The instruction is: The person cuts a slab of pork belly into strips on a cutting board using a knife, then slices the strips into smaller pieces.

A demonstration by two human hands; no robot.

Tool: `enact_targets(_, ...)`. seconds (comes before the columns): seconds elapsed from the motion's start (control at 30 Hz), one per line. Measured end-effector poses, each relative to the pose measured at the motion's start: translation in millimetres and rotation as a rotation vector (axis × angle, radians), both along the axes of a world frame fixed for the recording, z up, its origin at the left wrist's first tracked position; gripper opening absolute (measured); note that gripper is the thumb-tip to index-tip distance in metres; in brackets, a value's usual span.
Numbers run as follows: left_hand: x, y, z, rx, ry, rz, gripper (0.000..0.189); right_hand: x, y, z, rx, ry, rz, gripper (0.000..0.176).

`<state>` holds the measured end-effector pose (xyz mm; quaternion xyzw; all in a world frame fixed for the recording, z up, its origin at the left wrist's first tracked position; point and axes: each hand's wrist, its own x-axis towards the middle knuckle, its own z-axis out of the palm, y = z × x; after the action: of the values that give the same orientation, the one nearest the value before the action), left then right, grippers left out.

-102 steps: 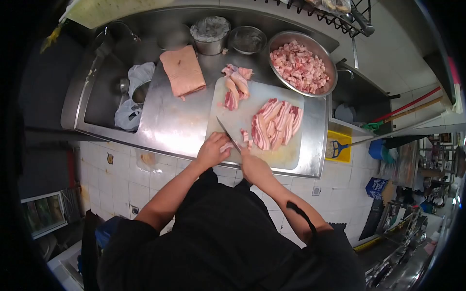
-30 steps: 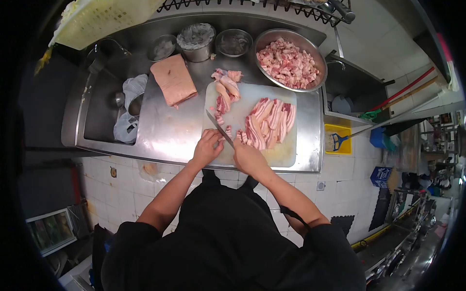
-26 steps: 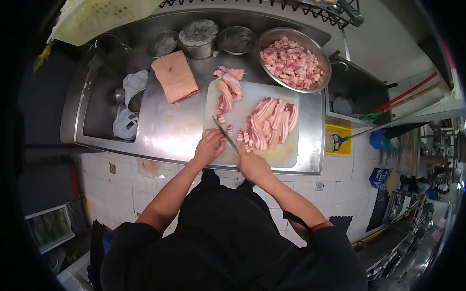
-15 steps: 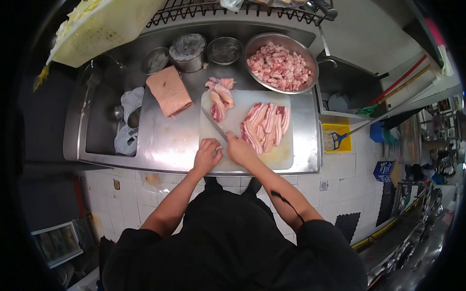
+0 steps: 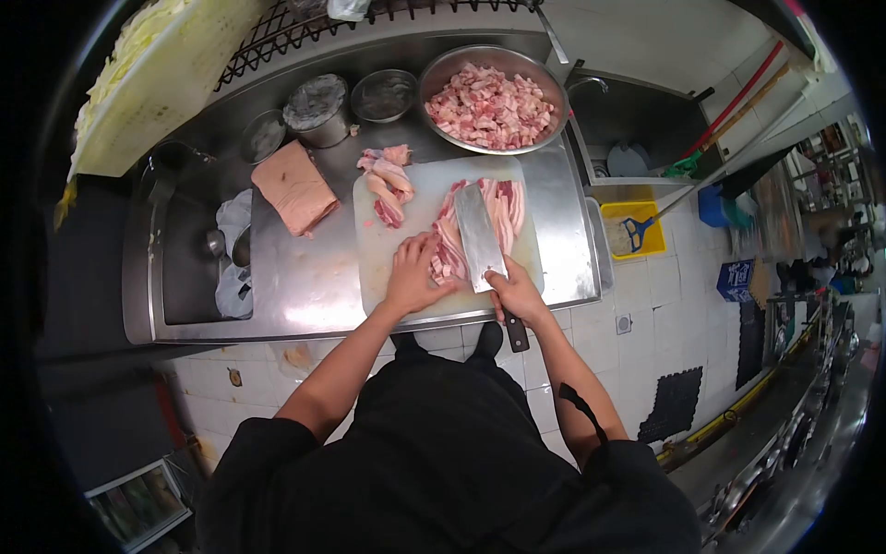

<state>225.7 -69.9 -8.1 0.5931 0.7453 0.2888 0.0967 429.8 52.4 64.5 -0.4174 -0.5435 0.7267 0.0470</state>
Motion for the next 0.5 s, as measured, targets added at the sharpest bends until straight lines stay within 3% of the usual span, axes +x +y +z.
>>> enact_targets(0.13, 7, 9, 0, -0.014, 0.049, 0.018, 0.092, 16, -7, -18, 0.024, -0.002, -0.033, 0.025)
enact_targets(0.4, -11, -2, -28, -0.019, 0.112, -0.074, 0.045, 42, -23, -9, 0.029, -0.077, 0.147, 0.024)
enact_targets(0.5, 1, -30, -36, -0.028, 0.11, 0.142, 0.049, 39, -32, -22, 0.082, -0.095, 0.216, 0.026)
